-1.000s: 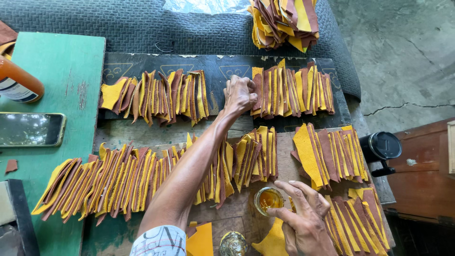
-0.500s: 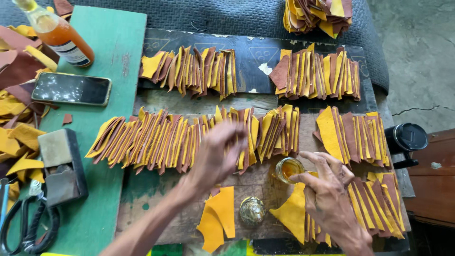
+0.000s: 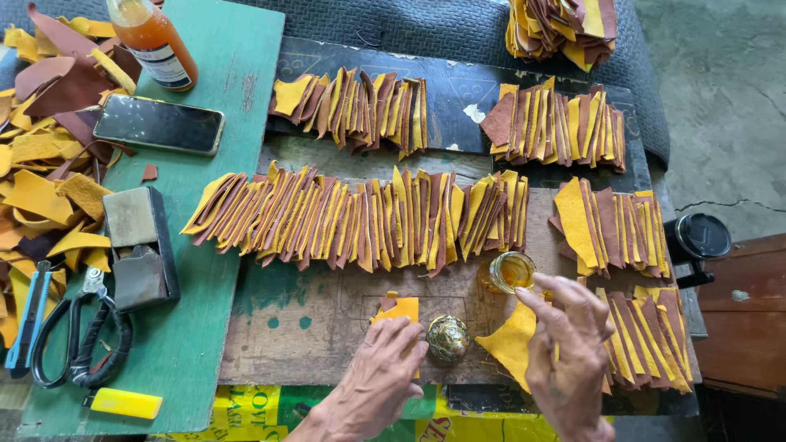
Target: The person repeatedly picks up yellow and brown leather strips, applies a viscous substance from a small jar to the edges, and stacks them into neat piles on a wooden work surface. The process is continuous and repetitive throughout the clip.
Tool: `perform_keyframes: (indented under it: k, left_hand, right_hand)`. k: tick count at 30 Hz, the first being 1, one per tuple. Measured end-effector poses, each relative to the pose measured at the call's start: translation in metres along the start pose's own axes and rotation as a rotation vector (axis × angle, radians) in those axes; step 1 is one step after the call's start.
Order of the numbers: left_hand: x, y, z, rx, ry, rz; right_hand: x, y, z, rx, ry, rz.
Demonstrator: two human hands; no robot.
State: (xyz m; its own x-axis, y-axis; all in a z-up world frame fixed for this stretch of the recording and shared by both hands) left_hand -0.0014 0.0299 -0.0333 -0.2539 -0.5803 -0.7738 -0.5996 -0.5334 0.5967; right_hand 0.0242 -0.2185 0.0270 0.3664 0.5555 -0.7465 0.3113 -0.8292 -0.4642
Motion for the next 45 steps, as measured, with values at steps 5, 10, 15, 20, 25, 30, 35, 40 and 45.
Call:
perform_keyframes:
  k: [5, 10, 15, 20, 25, 30, 35, 40, 45]
  left_hand:
    - [0.013, -0.002, 0.001, -0.038, -0.154, -0.064]
    - [0.0, -0.012, -0.008, 0.082, -0.061, -0.049]
    - [-0.055, -0.023, -0.024, 0.276, 0.659, 0.131]
    - [-0.052, 0.006, -0.046, -0.161, 0.706, 0.853]
    - [-0.043, 0.009, -0.053, -0.262, 0.646, 1.021]
    - [-0.036, 0.012, -0.055, -0.243, 0.681, 0.877]
    - [-0.009, 0.023, -0.046, -0.479, 0.764, 1.206]
    - [-0.002, 0.016, -0.045, -0.323, 0.724, 1.466]
    - [-0.011, 0.024, -0.037, -0.248, 0.427, 1.581]
  right_hand:
    - [-0.005, -0.027, 0.014, 0.016, -0.009, 0.085]
    - [-0.014, -0.036, 0.01, 0.021, 0.041, 0.073]
    - [-0.014, -0.044, 0.02, 0.079, 0.142, -0.095]
    - [0.025, -0.05, 0.037, 0.405, 0.089, -0.876]
    - [0.038, -0.038, 0.05, 0.491, 0.119, -1.112]
    - [0.04, -0.043, 0.051, 0.584, 0.061, -0.82]
    - [0.043, -0.06, 0.055, 0.559, 0.14, -0.844]
    - [0.042, -0.057, 0.05, 0.475, 0.133, -1.177]
    - [0.043, -0.052, 0.042, 0.543, 0.073, -1.341]
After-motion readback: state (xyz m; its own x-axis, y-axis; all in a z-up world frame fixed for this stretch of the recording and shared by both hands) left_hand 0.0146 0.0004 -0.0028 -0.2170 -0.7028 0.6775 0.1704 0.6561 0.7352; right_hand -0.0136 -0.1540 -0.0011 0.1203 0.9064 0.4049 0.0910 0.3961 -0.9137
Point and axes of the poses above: each hand's wrist, its own z-axis away from the middle knuckle, its own x-axis out of the palm, y = z × x, the point moved 1 cm from there along -z, towards the middle knuckle, and after that the axes turned 3 degrees about z, right-handed, at the moved point
